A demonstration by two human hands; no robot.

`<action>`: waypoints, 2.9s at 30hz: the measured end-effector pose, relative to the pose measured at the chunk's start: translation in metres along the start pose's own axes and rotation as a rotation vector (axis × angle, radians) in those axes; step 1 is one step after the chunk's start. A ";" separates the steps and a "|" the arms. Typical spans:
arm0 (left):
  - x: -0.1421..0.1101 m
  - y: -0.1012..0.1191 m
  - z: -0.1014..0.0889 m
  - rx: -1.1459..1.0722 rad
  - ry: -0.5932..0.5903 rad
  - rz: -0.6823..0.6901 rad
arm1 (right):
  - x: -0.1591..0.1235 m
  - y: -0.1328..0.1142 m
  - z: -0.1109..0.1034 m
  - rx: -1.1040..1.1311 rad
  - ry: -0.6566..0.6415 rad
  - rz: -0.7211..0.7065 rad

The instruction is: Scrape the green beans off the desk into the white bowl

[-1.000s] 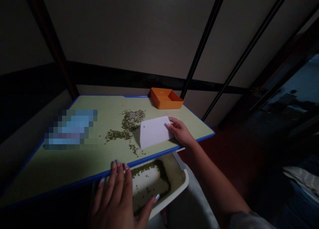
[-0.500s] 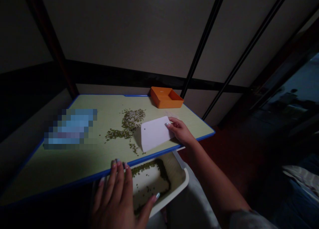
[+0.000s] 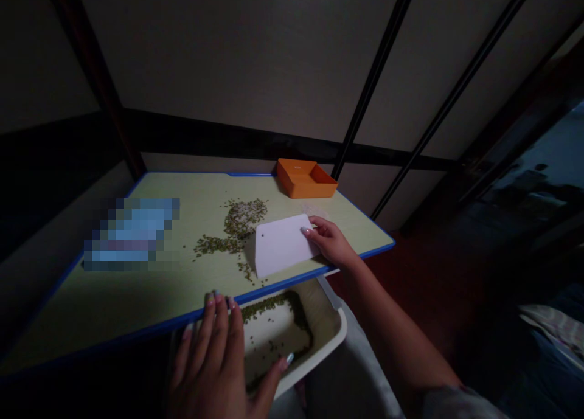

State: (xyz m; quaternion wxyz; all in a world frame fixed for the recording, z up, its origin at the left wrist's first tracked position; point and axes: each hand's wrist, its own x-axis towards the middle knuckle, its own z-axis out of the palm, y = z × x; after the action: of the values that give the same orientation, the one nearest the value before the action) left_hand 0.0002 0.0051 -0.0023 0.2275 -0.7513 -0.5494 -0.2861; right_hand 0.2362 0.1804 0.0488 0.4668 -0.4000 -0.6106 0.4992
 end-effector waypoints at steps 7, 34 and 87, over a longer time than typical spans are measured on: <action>0.000 0.001 0.001 0.001 0.013 0.007 | -0.002 -0.001 0.003 -0.013 0.028 -0.005; 0.000 0.005 -0.006 -0.007 -0.017 -0.031 | -0.008 -0.006 0.009 0.004 0.006 0.024; -0.001 0.006 -0.008 -0.048 -0.054 -0.058 | -0.001 -0.004 0.016 -0.006 -0.021 -0.010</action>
State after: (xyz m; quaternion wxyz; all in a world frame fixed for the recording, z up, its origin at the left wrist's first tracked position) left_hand 0.0045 -0.0030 0.0029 0.1860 -0.7479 -0.5697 -0.2854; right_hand 0.2205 0.1749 0.0516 0.4618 -0.3932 -0.6187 0.4993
